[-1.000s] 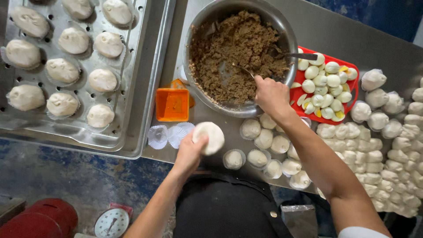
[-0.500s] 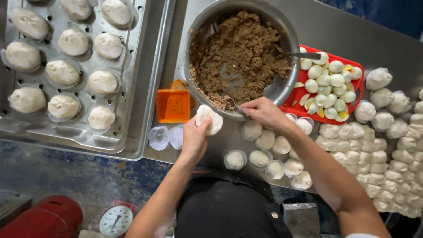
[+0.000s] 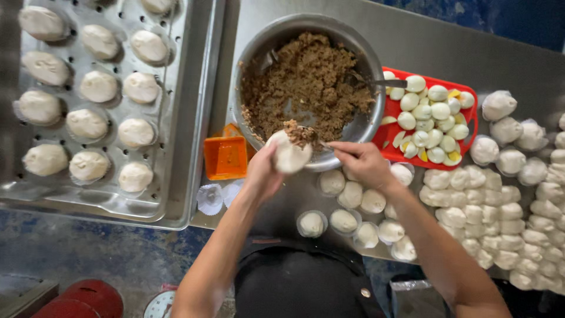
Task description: The person prepares meat buns by hand, placing meat filling and boiled egg pieces into dough circles, then pinching the dough to seal the buns and placing them onto a tray.
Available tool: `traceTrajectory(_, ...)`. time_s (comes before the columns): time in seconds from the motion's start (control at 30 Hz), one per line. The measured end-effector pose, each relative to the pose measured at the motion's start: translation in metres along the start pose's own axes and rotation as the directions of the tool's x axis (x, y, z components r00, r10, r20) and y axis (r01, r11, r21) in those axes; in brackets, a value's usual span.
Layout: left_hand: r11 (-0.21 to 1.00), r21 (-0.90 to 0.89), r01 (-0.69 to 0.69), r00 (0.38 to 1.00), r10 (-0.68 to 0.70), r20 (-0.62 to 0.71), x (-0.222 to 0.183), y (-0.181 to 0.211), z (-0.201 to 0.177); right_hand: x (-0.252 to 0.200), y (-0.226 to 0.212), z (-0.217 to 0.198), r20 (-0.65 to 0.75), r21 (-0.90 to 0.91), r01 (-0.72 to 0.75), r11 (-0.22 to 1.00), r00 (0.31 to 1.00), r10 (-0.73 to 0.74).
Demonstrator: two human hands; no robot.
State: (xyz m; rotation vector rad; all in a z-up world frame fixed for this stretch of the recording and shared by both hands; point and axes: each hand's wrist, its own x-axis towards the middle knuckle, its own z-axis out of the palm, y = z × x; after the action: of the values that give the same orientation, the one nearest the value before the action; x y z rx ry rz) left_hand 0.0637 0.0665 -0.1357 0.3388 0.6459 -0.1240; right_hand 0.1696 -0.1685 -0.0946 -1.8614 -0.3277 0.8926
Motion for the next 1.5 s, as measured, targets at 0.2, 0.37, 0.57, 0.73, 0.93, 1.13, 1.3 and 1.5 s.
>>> traceTrajectory(0.2,0.992,-0.067,-0.111,0.955,0.125,0.269,0.055,0.013,0.030,-0.029,-0.027,0.034,-0.162,-0.804,0.240,0.543,0.792,-0.589)
traceTrajectory(0.37,0.961,0.215,-0.176,0.983,0.158,0.099,0.032,0.017,0.021,-0.056,-0.048,0.038,-0.394,-0.521,0.200,0.830,0.806,-0.442)
traceTrajectory(0.57,0.836,0.468,-0.287,0.955,0.287,0.073,0.017,0.011,0.030,-0.058,-0.069,0.055,-0.376,-0.477,0.156,0.865,0.854,-0.360)
traceTrajectory(0.73,0.892,0.414,-0.184,0.983,0.174,0.062,-0.009,0.013,0.029,-0.043,-0.051,0.048,-0.405,-0.430,0.080,0.899,0.873,-0.272)
traceTrajectory(0.93,0.907,0.373,0.197,0.973,-0.228,0.039,-0.061,-0.003,0.011,-0.024,0.000,0.003,-0.504,-0.286,0.152,0.946,0.816,-0.283)
traceTrajectory(1.13,0.925,0.373,0.071,0.987,-0.119,0.107,-0.049,-0.028,-0.024,0.006,0.072,-0.079,-0.523,-0.705,-0.137,0.696,0.763,-0.380)
traceTrajectory(1.3,0.944,0.329,0.013,0.990,-0.059,0.130,-0.038,-0.024,-0.039,0.035,0.118,-0.073,-0.419,-0.843,-0.316,0.435,0.893,-0.165)
traceTrajectory(1.5,0.941,0.332,0.063,0.982,-0.118,0.148,-0.051,-0.017,-0.024,0.034,0.150,-0.072,-0.605,-0.570,-0.193,0.799,0.756,-0.249)
